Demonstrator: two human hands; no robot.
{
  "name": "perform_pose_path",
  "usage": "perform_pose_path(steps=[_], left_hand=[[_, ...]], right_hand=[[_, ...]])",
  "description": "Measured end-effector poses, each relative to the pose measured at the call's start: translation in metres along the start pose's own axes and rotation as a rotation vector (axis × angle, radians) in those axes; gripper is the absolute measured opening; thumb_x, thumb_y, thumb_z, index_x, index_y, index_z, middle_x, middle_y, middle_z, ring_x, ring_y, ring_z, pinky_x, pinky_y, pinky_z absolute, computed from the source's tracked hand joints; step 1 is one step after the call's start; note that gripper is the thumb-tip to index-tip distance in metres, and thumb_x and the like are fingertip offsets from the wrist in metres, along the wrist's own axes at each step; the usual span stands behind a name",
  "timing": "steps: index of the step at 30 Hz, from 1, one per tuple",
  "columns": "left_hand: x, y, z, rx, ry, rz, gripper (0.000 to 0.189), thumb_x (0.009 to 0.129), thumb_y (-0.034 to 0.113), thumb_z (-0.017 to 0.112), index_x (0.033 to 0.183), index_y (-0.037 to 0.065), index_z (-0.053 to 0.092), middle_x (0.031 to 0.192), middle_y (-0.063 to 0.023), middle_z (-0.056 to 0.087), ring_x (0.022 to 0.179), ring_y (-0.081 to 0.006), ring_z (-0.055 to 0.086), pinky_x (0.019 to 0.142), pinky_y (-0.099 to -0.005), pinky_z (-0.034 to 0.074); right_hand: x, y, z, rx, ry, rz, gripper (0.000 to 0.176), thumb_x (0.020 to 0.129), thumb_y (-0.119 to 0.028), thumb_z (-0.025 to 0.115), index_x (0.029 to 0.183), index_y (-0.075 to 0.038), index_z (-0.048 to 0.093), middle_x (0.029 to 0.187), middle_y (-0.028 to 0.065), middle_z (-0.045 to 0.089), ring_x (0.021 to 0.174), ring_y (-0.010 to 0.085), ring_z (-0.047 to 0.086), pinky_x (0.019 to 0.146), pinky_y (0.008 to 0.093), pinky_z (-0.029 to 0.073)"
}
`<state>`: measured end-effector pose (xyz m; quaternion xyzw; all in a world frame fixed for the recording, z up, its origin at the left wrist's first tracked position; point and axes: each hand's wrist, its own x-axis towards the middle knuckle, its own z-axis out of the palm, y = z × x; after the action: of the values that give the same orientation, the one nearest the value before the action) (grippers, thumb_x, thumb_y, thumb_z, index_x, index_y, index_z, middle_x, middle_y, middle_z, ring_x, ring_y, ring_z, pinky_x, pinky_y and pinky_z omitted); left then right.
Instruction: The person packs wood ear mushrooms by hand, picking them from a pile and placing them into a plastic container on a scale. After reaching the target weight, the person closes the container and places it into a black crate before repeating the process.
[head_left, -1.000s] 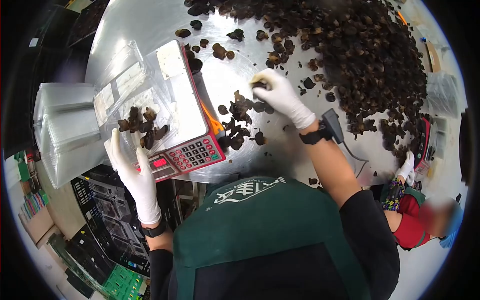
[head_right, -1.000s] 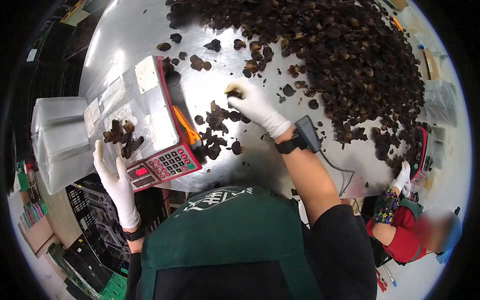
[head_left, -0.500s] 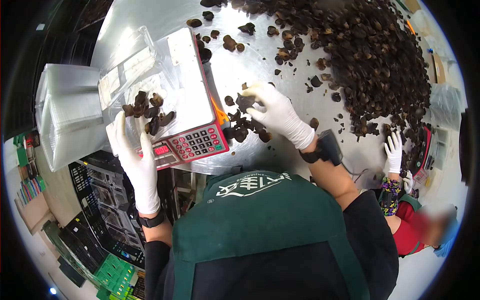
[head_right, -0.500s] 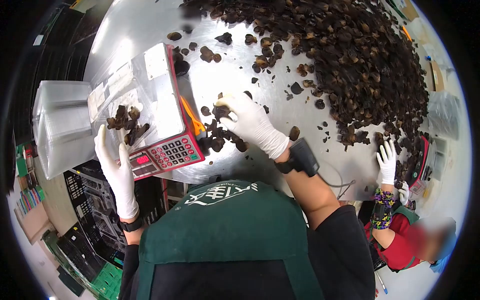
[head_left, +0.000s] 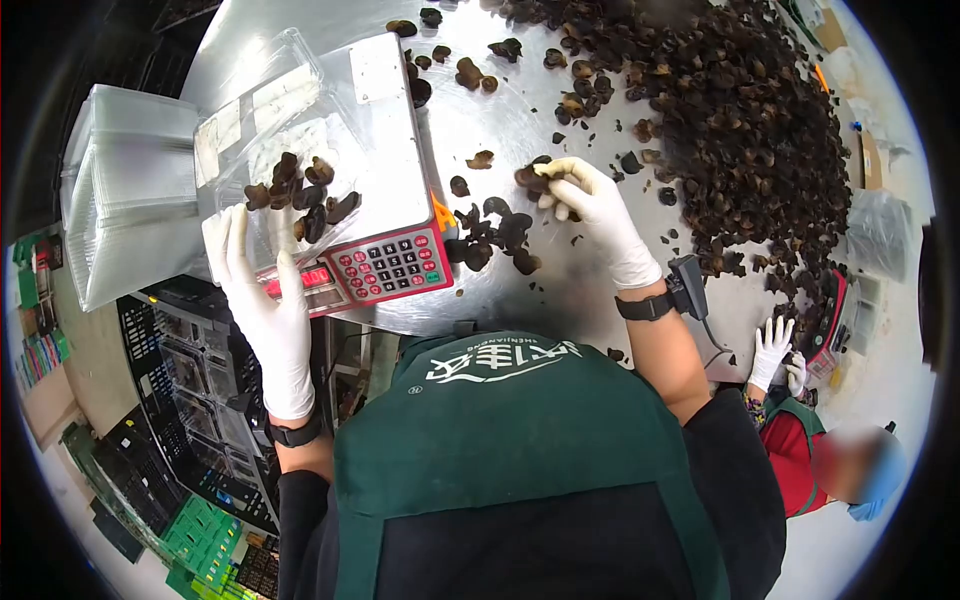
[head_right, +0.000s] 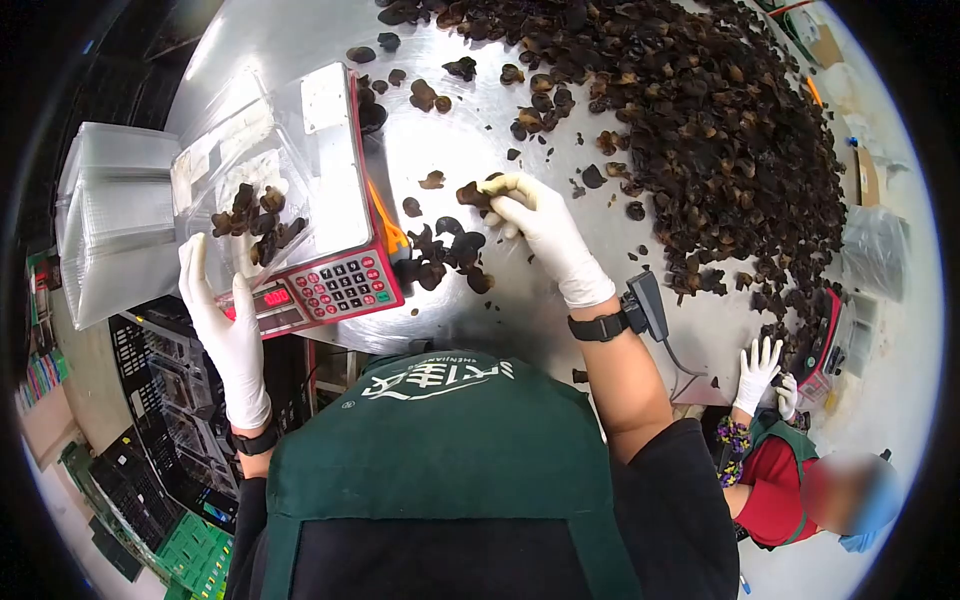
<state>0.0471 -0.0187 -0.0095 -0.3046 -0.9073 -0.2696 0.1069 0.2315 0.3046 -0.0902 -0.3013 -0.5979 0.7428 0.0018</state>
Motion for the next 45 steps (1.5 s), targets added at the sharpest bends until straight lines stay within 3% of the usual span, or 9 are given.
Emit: perform_pose_path(steps=[6,10,12,15,22,30,39,43,45], left_hand=[[-0.004,0.003,-0.009,-0.069,0.053,-0.051,0.060,0.087,-0.004,0.060,0.145,0.004,0.047,0.148,-0.0192,0.045,0.141,-0.0346,0.040,0.117,-0.0442,0.032],[-0.008,0.006,-0.010,-0.068,0.075,-0.028,0.060,0.087,-0.005,0.059,0.145,0.003,0.046,0.149,-0.0187,0.044,0.141,-0.0336,0.041,0.117,-0.0437,0.032],[-0.010,0.009,-0.011,-0.068,0.081,-0.018,0.060,0.087,-0.006,0.059,0.145,0.003,0.047,0.148,-0.0185,0.045,0.140,-0.0333,0.041,0.117,-0.0434,0.032],[-0.013,0.013,-0.013,-0.057,0.086,-0.014,0.057,0.089,-0.006,0.058,0.144,0.003,0.047,0.147,-0.0167,0.046,0.138,-0.0306,0.043,0.116,-0.0415,0.033],[-0.024,0.011,-0.020,-0.066,0.094,-0.051,0.054,0.091,-0.005,0.059,0.144,0.003,0.047,0.147,-0.0161,0.047,0.137,-0.0292,0.045,0.115,-0.0404,0.034],[-0.030,0.014,-0.022,-0.070,0.098,-0.060,0.054,0.091,-0.005,0.059,0.143,0.003,0.049,0.145,-0.0157,0.049,0.136,-0.0293,0.046,0.114,-0.0398,0.035],[-0.039,0.007,-0.018,-0.131,0.089,-0.098,0.052,0.090,-0.001,0.060,0.141,0.007,0.053,0.140,-0.0162,0.051,0.132,-0.0313,0.049,0.111,-0.0419,0.037],[-0.041,0.002,-0.018,-0.119,0.066,-0.120,0.051,0.090,-0.001,0.060,0.140,0.007,0.053,0.139,-0.0165,0.052,0.132,-0.0318,0.049,0.111,-0.0423,0.038],[-0.040,0.001,-0.017,-0.144,0.070,-0.115,0.050,0.090,-0.001,0.060,0.139,0.007,0.054,0.139,-0.0167,0.052,0.132,-0.0320,0.049,0.111,-0.0425,0.038]], right_hand=[[-0.017,0.022,-0.012,0.730,-0.283,-0.152,0.030,0.099,-0.026,0.055,0.119,-0.003,0.058,0.127,0.0204,0.062,0.108,0.0255,0.065,0.081,0.0346,0.057],[-0.024,0.003,0.000,-0.150,0.062,0.095,0.020,0.095,-0.020,0.064,0.108,-0.005,0.066,0.109,0.0085,0.067,0.098,0.0148,0.064,0.079,0.0283,0.054],[-0.025,0.011,0.025,-0.554,0.086,-0.344,0.026,0.083,-0.017,0.076,0.104,-0.008,0.066,0.097,0.0020,0.063,0.090,0.0153,0.062,0.078,0.0292,0.052],[-0.020,0.037,0.038,-1.067,0.093,-0.586,0.026,0.076,-0.012,0.077,0.099,-0.011,0.064,0.093,0.0069,0.063,0.086,0.0247,0.065,0.074,0.0319,0.054],[-0.026,0.026,0.044,-0.801,0.135,-0.576,0.022,0.079,-0.008,0.074,0.098,-0.008,0.063,0.091,0.0076,0.062,0.080,0.0244,0.067,0.070,0.0310,0.055],[-0.021,0.043,0.101,-1.233,0.053,-0.715,0.066,0.071,-0.038,0.082,0.129,-0.015,0.061,0.127,0.0143,0.055,0.108,0.0314,0.057,0.090,0.0439,0.048],[-0.012,0.068,0.094,-1.126,0.207,-0.948,0.012,0.078,-0.012,0.072,0.089,-0.009,0.068,0.104,0.0048,0.064,0.095,0.0246,0.061,0.075,0.0340,0.053],[-0.004,0.067,0.083,-0.904,0.222,-0.942,0.008,0.083,-0.010,0.074,0.089,-0.009,0.069,0.090,0.0013,0.066,0.076,0.0169,0.064,0.066,0.0282,0.053],[-0.002,0.057,0.077,-0.598,0.211,-0.530,0.007,0.085,-0.011,0.072,0.092,-0.007,0.070,0.090,0.0001,0.067,0.071,0.0123,0.062,0.064,0.0259,0.051]])
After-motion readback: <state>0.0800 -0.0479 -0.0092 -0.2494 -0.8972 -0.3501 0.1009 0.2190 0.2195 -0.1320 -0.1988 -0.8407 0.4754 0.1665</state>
